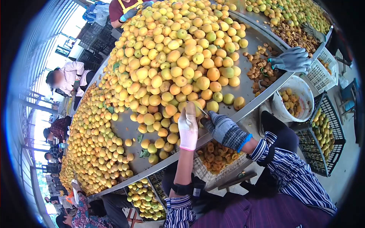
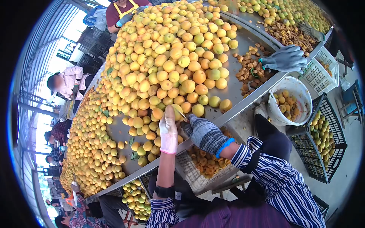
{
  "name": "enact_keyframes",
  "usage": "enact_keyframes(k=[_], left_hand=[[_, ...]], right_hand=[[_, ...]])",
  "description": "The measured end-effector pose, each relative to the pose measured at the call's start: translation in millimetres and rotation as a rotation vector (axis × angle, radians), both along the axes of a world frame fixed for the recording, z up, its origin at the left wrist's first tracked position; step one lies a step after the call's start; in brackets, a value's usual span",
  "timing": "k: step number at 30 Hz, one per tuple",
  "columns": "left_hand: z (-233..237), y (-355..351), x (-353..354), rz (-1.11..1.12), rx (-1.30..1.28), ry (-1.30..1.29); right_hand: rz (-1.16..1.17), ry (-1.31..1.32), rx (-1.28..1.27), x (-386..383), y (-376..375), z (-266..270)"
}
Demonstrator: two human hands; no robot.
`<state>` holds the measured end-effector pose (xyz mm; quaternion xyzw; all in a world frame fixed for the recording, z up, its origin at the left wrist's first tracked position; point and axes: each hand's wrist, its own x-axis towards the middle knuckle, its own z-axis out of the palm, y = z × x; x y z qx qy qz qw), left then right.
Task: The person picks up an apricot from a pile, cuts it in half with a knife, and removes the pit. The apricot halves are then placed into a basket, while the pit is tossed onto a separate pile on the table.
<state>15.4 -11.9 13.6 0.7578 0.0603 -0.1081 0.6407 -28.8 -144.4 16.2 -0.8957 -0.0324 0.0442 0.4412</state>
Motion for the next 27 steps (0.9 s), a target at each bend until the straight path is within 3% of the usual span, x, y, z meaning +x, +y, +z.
enact_keyframes(k=[2, 3, 6, 7, 8, 10, 11, 12, 16, 18, 21, 23, 24, 26, 27], left_hand=[[-10.2, -0.4, 2.2, -0.007, 0.027, -0.42], [-16.7, 2.0, 0.7, -0.028, 0.044, -0.403], [11.9, 10.5, 1.5, -0.19, -0.179, 0.241], [-15.5, 13.7, 3.3, -0.164, 0.004, 0.071], [-18.6, 16.2, 1.8, -0.165, 0.011, 0.073], [-9.5, 18.9, 5.4, -0.246, 0.177, 0.254], [-25.1, 14.3, 3.3, -0.018, -0.177, 0.209], [-33.4, 14.4, 4.5, -0.033, -0.182, 0.169], [-44.2, 18.1, 8.8, -0.202, 0.213, -0.652], [-32.5, 12.5, 1.5, -0.115, 0.264, -0.593], [-25.5, 12.9, -2.7, -0.129, 0.1, -0.585], [-39.7, 19.3, -6.6, -0.078, -0.075, -0.29], [-39.6, 22.3, -5.6, -0.076, -0.07, -0.274], [-31.0, 25.6, -6.3, -0.086, -0.246, 0.127], [-21.0, 18.5, -11.3, -0.125, -0.362, 0.089]], right_hand=[[-0.012, 0.008, 0.045, 0.0, 1.0, 0.1], [-0.012, 0.001, 0.058, -0.4, 0.5, -1.5], [-0.073, -0.111, 0.057, -4.2, 4.4, -14.5], [-0.076, -0.119, 0.064, -5.1, 4.8, -17.9], [-0.078, -0.117, 0.071, -7.1, 6.1, -21.3], [-0.091, -0.194, 0.038, -4.5, 4.8, -23.8], [-0.073, -0.148, -0.021, -3.5, 3.9, -21.0], [-0.089, -0.251, -0.041, -5.0, 5.3, -28.9], [-0.038, -0.121, -0.09, -6.6, -6.8, 10.0], [-0.026, -0.096, -0.074, -11.1, -7.4, 12.3], [0.026, -0.208, 0.001, -11.6, -11.3, 5.9], [0.026, -0.172, -0.017, -13.7, -9.2, 6.2], [0.029, -0.15, -0.046, -12.3, -9.5, 6.3], [0.029, -0.134, -0.032, -11.6, -7.2, -1.0], [0.024, -0.129, -0.027, -10.1, -6.0, -6.6]])
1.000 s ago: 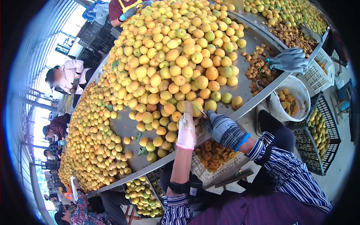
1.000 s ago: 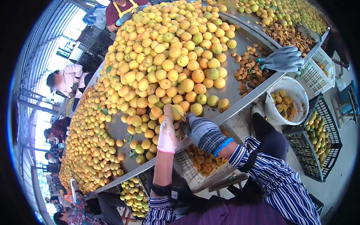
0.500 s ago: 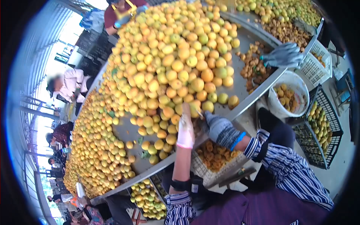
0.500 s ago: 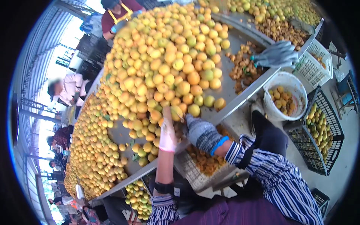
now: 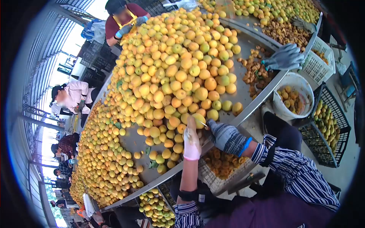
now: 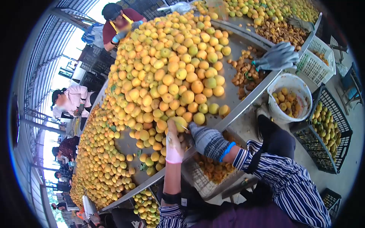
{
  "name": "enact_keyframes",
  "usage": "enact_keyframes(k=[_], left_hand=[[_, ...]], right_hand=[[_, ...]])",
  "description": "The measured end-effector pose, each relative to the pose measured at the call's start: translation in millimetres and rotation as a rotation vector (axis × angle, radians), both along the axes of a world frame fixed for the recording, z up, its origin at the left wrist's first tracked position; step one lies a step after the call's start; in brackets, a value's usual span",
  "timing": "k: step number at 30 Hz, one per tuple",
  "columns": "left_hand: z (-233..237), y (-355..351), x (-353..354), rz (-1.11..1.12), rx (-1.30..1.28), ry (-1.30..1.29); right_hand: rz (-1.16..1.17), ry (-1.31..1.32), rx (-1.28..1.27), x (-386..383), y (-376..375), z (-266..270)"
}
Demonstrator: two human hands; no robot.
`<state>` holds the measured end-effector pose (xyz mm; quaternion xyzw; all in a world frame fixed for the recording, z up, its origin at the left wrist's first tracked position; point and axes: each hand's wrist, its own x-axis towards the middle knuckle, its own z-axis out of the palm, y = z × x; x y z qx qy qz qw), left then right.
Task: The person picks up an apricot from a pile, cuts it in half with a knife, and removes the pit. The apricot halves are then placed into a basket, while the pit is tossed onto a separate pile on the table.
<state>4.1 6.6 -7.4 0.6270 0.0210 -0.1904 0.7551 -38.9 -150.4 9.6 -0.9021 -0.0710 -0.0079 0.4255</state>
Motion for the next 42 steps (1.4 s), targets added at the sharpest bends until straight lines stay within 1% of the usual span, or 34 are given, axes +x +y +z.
enact_keyframes(k=[1, 2, 3, 5, 6, 7, 8, 9, 10, 11, 13, 15, 17, 18, 20, 21, 23, 24, 25, 27, 28, 29, 31, 32, 33, 35, 36, 37, 38, 39, 40, 41, 42], left_hand=[[-4.6, 6.2, -1.4, 0.001, 0.008, 0.01], [-7.3, 12.8, 4.8, -0.044, -0.002, 0.087], [-4.7, 14.6, 11.6, -0.092, -0.017, 0.15], [8.9, -5.9, 3.8, 0.066, 0.124, -0.067], [-30.3, 5.4, 20.2, 0.115, -0.097, -0.101], [-68.7, 17.2, 39.2, 0.161, -0.319, -0.121], [-47.2, 13.1, 32.2, 0.16, -0.319, -0.127], [-5.1, 4.4, 16.7, 0.103, -0.084, -0.16], [23.3, -1.8, 4.8, 0.045, 0.158, -0.181], [30.3, -5.9, -1.6, 0.045, 0.168, -0.164], [35.3, -16.6, -2.1, 0.14, 0.118, 0.07], [20.0, -10.0, 5.5, 0.107, 0.121, 0.077], [-5.3, -9.7, 15.5, 0.199, 0.235, -0.087], [-10.8, -12.8, 16.3, 0.197, 0.237, -0.079], [-21.6, -16.1, 17.1, 0.357, -0.124, -0.404], [-13.4, -12.9, 15.5, 0.362, -0.116, -0.395], [14.7, -8.4, 16.4, 0.128, 0.491, -0.609], [9.9, -9.1, 18.1, 0.135, 0.434, -0.656], [20.1, -15.9, 15.1, 0.13, 0.434, -0.654], [41.8, -26.4, 5.3, 0.259, 0.121, -0.006], [44.3, -23.0, 4.8, 0.193, 0.102, -0.012], [41.6, -20.1, 5.0, 0.193, 0.098, -0.015], [45.9, -21.1, 8.0, 0.126, -0.022, 0.1], [46.2, -29.0, 4.6, 0.203, -0.01, 0.121], [44.7, -34.0, 3.1, 0.202, -0.01, 0.122], [41.1, -42.9, 2.8, 0.392, -0.014, 0.089], [20.7, -38.4, 6.6, 0.396, -0.019, 0.091], [-14.5, -26.7, 15.1, 0.429, 0.04, -0.023], [-32.8, -18.8, 18.6, 0.462, 0.1, -0.138], [-18.8, -16.9, 14.3, 0.466, 0.098, -0.14], [8.9, -14.9, 9.1, 0.304, 0.134, -0.042], [26.3, -10.2, 8.5, 0.14, 0.167, 0.054], [18.7, 1.7, 14.6, 0.051, 0.304, 0.049]], right_hand=[[-0.008, -0.009, 0.004, 2.3, 2.0, 0.3], [0.002, 0.091, -0.009, 4.7, 1.9, 7.8], [-0.003, 0.067, -0.014, 6.8, 0.1, 11.1], [0.027, 0.03, -0.007, 7.8, -1.6, 13.4], [0.03, 0.054, 0.05, 12.3, -1.5, 8.0], [0.028, 0.038, 0.046, 13.4, -4.3, 11.0], [0.048, 0.035, 0.102, 11.9, -5.7, 12.1], [0.069, 0.037, 0.16, 10.1, -6.2, 12.4], [0.037, -0.069, 0.088, 5.9, -6.0, 13.4], [0.038, -0.051, 0.098, 1.2, -4.5, 13.6], [0.051, -0.05, 0.04, 2.0, -7.2, 17.8], [0.036, -0.028, 0.023, 0.8, -4.6, 22.7], [-0.048, -0.004, 0.017, -0.7, -1.2, 22.3], [-0.049, 0.005, 0.018, -0.3, -1.0, 17.8], [-0.057, -0.136, 0.095, 2.3, 0.7, 7.1], [-0.051, -0.125, 0.1, 1.8, 1.1, 8.2], [-0.021, -0.048, 0.12, 3.5, -0.6, 16.0], [-0.023, -0.043, 0.122, 2.5, -0.6, 15.9], [-0.016, -0.054, 0.106, 1.6, -0.7, 15.8], [-0.007, -0.063, 0.09, -0.6, -0.9, 20.8], [0.014, 0.02, 0.097, -1.7, -2.4, 28.6], [0.035, 0.099, 0.101, -0.4, -4.1, 33.6], [0.026, 0.12, 0.06, 2.6, -4.2, 35.5], [0.019, 0.154, 0.026, 1.4, -2.7, 35.1], [0.017, 0.155, 0.026, 0.9, -1.4, 33.8], [0.033, 0.159, -0.023, 3.2, -0.2, 28.9], [0.037, 0.16, -0.028, 2.8, 1.0, 23.9], [0.017, 0.099, -0.044, 2.5, 2.7, 17.5], [-0.002, 0.036, -0.059, 2.0, 4.3, 11.9], [0.002, 0.033, -0.061, 2.2, 4.7, 7.1], [-0.006, 0.014, 0.024, 3.6, 3.9, 3.1], [-0.012, -0.005, 0.108, 5.8, 3.1, 2.4], [-0.009, -0.01, 0.105, 6.3, 0.6, 9.9]])
